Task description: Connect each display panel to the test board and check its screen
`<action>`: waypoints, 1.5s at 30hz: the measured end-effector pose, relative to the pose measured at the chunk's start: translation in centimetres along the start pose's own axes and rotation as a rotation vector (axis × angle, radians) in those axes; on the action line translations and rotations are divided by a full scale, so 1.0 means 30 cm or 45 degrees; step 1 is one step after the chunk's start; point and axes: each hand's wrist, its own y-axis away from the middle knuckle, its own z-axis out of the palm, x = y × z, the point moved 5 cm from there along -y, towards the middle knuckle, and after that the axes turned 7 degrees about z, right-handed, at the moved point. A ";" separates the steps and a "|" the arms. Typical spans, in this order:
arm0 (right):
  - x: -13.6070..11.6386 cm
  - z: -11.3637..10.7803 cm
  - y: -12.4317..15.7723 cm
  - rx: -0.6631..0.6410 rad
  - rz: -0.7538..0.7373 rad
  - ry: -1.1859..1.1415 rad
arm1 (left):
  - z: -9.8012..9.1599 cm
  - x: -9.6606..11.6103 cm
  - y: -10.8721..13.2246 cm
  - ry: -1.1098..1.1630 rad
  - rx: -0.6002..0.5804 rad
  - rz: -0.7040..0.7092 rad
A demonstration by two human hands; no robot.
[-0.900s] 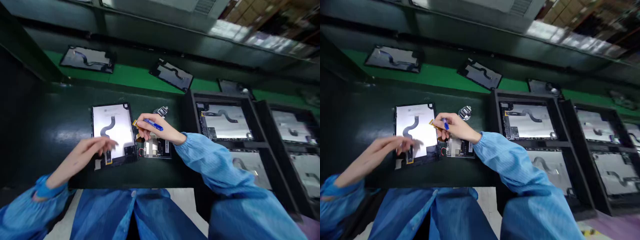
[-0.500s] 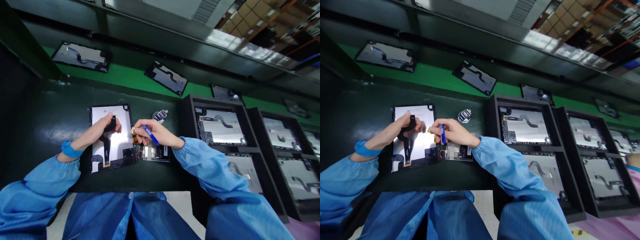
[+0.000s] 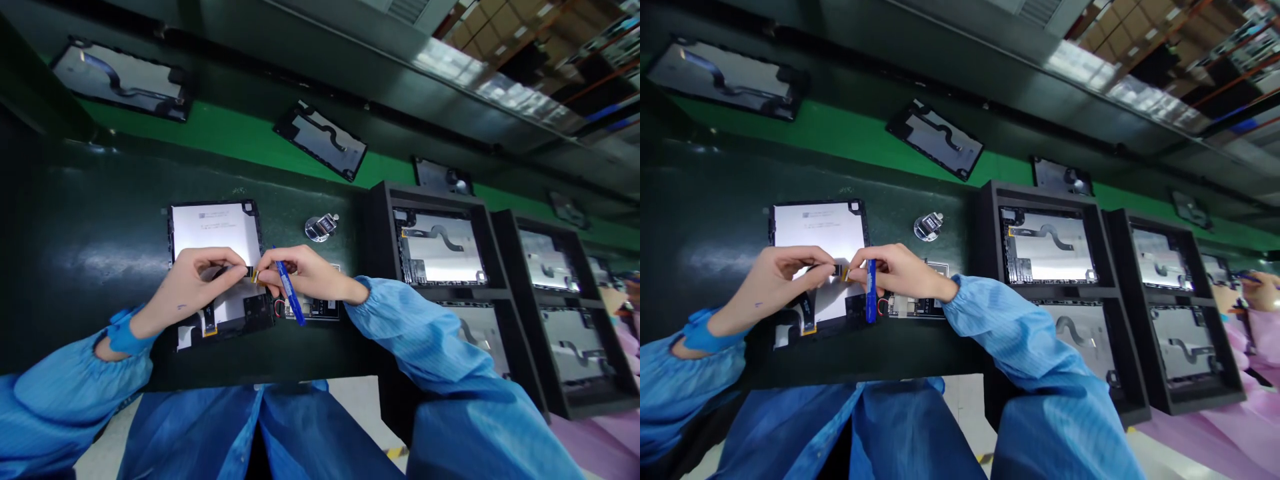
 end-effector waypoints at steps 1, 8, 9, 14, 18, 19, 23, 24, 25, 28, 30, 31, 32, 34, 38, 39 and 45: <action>-0.001 0.001 0.002 -0.008 -0.002 0.021 | 0.005 0.003 0.002 -0.056 -0.005 0.030; -0.009 0.000 0.009 0.044 -0.036 0.131 | 0.015 0.005 0.023 -0.365 0.023 0.084; -0.010 0.001 0.009 0.048 -0.035 0.147 | 0.018 0.005 0.025 -0.383 0.021 0.086; -0.019 0.006 0.009 0.097 -0.042 0.255 | 0.044 0.004 0.026 -0.295 -0.049 0.085; -0.022 0.004 0.006 0.106 -0.038 0.181 | 0.042 0.002 0.018 -0.104 -0.036 0.057; -0.022 0.002 0.004 0.105 -0.037 0.153 | 0.036 0.002 0.016 -0.065 -0.006 0.047; -0.021 -0.002 0.001 0.078 -0.047 0.105 | 0.023 0.002 0.009 0.000 0.027 0.009; -0.021 -0.002 0.000 0.073 -0.050 0.104 | 0.022 0.001 0.009 -0.005 0.022 0.005; -0.021 -0.001 0.000 0.067 -0.051 0.102 | 0.022 -0.001 0.010 -0.015 0.020 0.002; -0.022 0.001 0.000 0.055 -0.057 0.089 | 0.020 -0.009 0.014 -0.070 0.033 -0.001; -0.022 0.002 0.001 0.055 -0.061 0.081 | 0.020 -0.012 0.016 -0.094 0.024 0.002; -0.022 0.003 0.001 0.056 -0.060 0.081 | 0.021 -0.013 0.017 -0.097 0.017 0.006; -0.021 0.003 0.002 0.055 -0.056 0.083 | 0.022 -0.013 0.018 -0.095 0.010 0.008; -0.021 0.004 0.002 0.054 -0.047 0.086 | 0.023 -0.012 0.018 -0.088 0.000 0.014; -0.019 0.002 0.003 0.069 -0.040 0.102 | 0.025 -0.009 0.015 -0.094 -0.007 0.020; -0.017 0.001 0.003 0.068 -0.037 0.109 | 0.026 -0.008 0.014 -0.099 -0.006 0.021; -0.011 -0.001 0.003 0.073 -0.032 0.149 | 0.032 -0.003 0.013 -0.119 -0.035 0.010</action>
